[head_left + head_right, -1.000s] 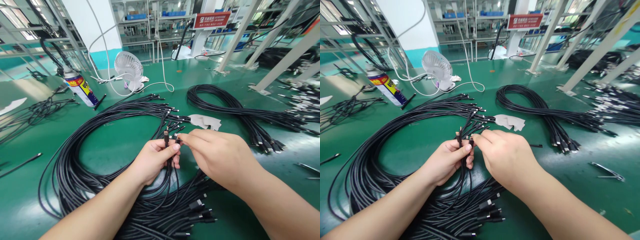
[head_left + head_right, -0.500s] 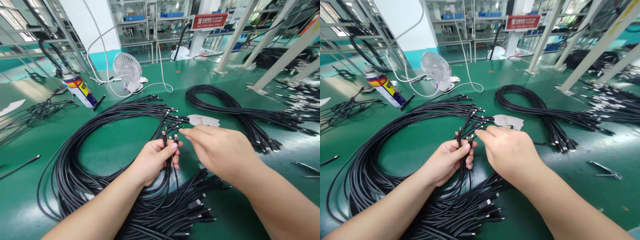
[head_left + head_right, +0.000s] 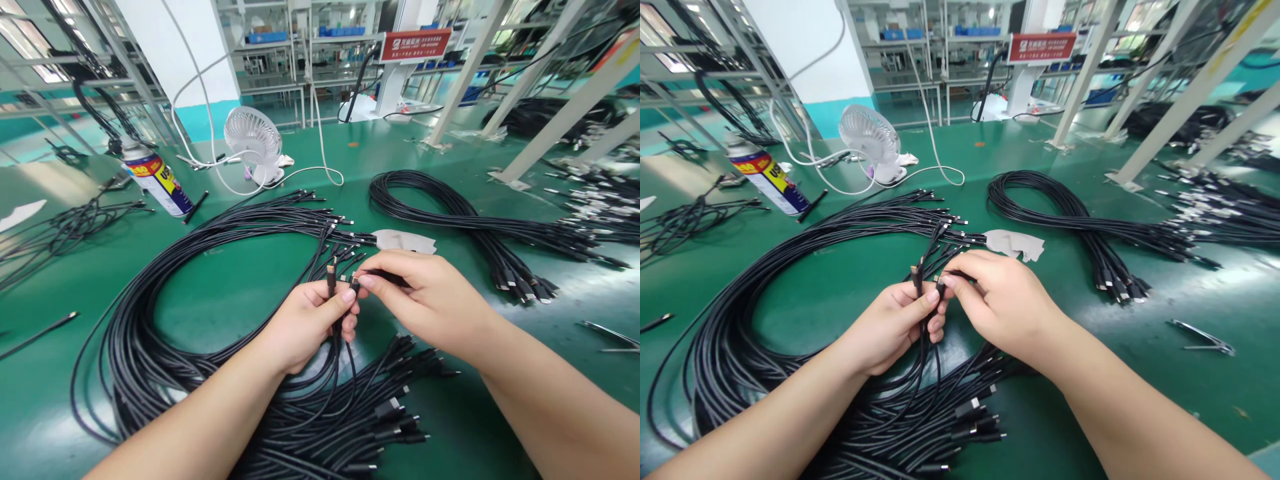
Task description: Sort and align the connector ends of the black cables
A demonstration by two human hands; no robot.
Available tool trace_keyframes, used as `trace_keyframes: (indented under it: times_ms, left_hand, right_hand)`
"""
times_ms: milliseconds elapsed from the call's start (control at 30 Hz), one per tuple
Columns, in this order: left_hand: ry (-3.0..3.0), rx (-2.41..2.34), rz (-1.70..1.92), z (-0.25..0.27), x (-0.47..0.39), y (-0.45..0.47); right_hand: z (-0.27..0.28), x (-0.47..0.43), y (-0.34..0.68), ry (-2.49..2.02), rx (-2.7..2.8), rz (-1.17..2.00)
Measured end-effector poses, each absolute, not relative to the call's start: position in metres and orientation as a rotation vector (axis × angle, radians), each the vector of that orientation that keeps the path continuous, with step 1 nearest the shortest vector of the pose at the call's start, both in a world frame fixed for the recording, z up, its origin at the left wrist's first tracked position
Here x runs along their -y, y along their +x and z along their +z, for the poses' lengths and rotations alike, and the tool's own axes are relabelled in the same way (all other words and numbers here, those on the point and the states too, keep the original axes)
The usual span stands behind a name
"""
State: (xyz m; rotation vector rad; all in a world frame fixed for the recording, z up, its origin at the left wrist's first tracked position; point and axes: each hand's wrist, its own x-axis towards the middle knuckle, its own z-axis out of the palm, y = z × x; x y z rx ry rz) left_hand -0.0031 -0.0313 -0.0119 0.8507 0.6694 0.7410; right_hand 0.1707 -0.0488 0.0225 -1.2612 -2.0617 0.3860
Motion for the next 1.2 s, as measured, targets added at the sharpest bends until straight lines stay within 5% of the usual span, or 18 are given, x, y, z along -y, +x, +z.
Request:
trace_keyframes:
  times_ms: [1200]
  left_hand:
    - [0.793, -0.717, 0.721, -0.011, 0.032, -0.004]
  right_hand:
    - [0.030, 0.052, 0.171, -1.255, 2.029, 0.453]
